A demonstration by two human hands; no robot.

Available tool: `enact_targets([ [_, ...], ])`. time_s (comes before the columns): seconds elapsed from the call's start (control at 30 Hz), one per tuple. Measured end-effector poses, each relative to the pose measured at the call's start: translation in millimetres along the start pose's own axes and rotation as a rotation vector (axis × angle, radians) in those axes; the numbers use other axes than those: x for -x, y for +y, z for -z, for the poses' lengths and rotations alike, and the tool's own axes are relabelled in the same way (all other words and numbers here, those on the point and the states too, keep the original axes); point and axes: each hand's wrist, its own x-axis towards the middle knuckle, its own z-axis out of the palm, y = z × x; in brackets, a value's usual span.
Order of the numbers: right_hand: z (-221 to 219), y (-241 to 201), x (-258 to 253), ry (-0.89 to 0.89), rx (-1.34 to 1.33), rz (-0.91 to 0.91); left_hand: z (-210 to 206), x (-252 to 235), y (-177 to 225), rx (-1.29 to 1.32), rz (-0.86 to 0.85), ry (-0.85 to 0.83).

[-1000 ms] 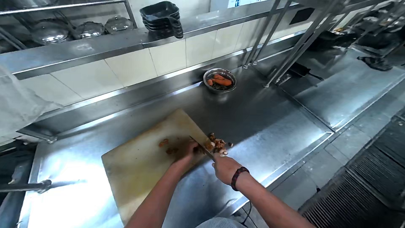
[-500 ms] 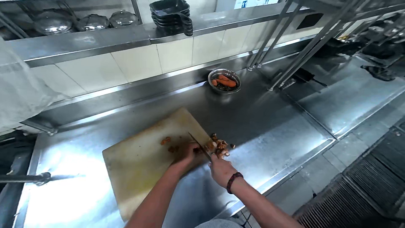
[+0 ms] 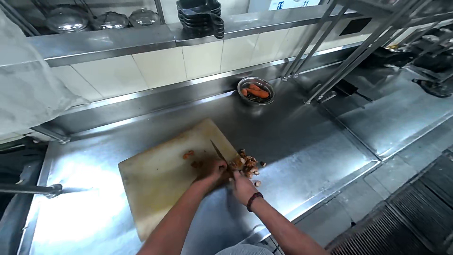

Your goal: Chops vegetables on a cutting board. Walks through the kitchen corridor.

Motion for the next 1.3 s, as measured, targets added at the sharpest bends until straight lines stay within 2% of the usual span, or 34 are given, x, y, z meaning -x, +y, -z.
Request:
enact_targets([
  [0.13, 14.2, 9.6, -5.2, -0.025, 0.058, 0.034, -9.5, -0.7, -7.3, 0.020, -0.084, 0.033],
  [0.27, 32.4, 14.7, 4.3, 0.020, 0.129, -0.047, -3.7, 13.8, -3.7, 0.041, -0.023, 0.046],
  [0.37, 37.4, 16.1, 13.9, 0.066, 0.074, -0.089, 17.0, 27.5, -10.3, -0.048, 0.022, 0.168],
  [0.5, 19.4, 8.7, 31.1, 0.017, -0.017, 0.029, 48.9, 28.5, -32.5, -0.277, 0.074, 0.176],
  [0.63, -7.0, 21.7, 24.5, -0.052, -0.030, 0.071, 48.1, 23.1, -44.2, -0.315, 0.023, 0.161],
  [0.87, 7.0, 33.0, 19.0, -0.004, -0.018, -0.020, 40.0, 12.7, -26.3, -0.188, 0.035, 0.145],
  [1.1, 15.7, 10.3, 24.9, -0.018, 0.044, -0.047, -21.9, -5.3, -9.5, 0.231, 0.076, 0.221],
  [1.23, 40.8, -5.1, 41.5, -0.072, 0.130, -0.061, -25.0, -0.1, -12.2, 0.264, 0.022, 0.083],
  [1.3, 56.5, -10.5, 55.1, -0.131, 0.164, -0.062, -29.4, -4.6, -15.6, 0.318, 0.054, 0.082],
])
